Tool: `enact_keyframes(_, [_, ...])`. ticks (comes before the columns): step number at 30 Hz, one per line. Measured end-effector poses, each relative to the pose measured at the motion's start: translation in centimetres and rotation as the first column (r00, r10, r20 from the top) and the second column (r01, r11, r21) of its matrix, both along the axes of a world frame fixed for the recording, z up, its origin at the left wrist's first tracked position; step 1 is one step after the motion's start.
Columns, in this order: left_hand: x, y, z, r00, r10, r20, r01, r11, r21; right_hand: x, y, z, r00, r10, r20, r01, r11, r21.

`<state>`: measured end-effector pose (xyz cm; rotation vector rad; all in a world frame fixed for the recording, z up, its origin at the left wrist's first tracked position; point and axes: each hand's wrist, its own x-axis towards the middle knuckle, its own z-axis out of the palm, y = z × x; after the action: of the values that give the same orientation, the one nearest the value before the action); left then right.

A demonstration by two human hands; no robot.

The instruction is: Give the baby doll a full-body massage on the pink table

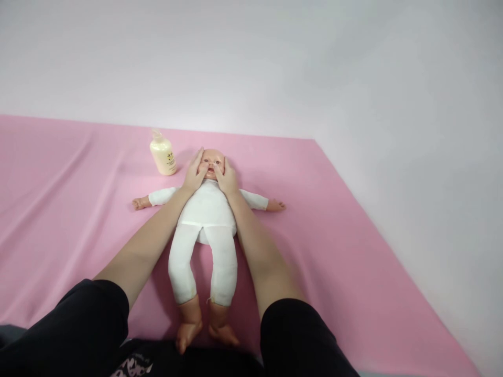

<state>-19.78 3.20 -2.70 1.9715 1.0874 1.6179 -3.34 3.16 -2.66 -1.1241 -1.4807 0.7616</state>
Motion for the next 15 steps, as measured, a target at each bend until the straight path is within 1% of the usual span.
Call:
enact_keyframes(3, [0.1, -0.2, 0.1, 1.000, 0.000, -0.022, 0.001, 1.000, 0.026, 0.1, -0.3, -0.2, 1.000, 0.023, -0.021, -0.023, 1.000, 0.011])
enact_keyframes(6, [0.2, -0.4, 0.2, 0.999, -0.010, -0.037, 0.011, 1.000, 0.019, 0.3, -0.6, -0.1, 0.998, 0.066, -0.005, -0.066, 0.998, 0.024])
enact_keyframes(8, [0.3, -0.6, 0.2, 1.000, -0.007, -0.028, 0.007, 1.000, 0.008, 0.4, -0.8, -0.1, 0.995, 0.100, 0.017, -0.101, 0.992, 0.080])
enact_keyframes(10, [0.4, -0.7, 0.1, 1.000, -0.001, -0.019, 0.002, 1.000, 0.004, 0.5, -1.0, 0.0, 0.990, 0.129, 0.063, -0.138, 0.977, 0.165])
enact_keyframes(12, [0.4, -0.8, 0.0, 1.000, -0.003, -0.021, 0.003, 1.000, 0.003, 0.5, -1.0, 0.1, 0.982, 0.139, 0.125, -0.166, 0.958, 0.233])
enact_keyframes(15, [0.3, -1.0, -0.2, 1.000, 0.003, -0.030, -0.003, 1.000, 0.006, 0.4, -1.0, 0.2, 0.970, 0.134, 0.205, -0.191, 0.937, 0.292])
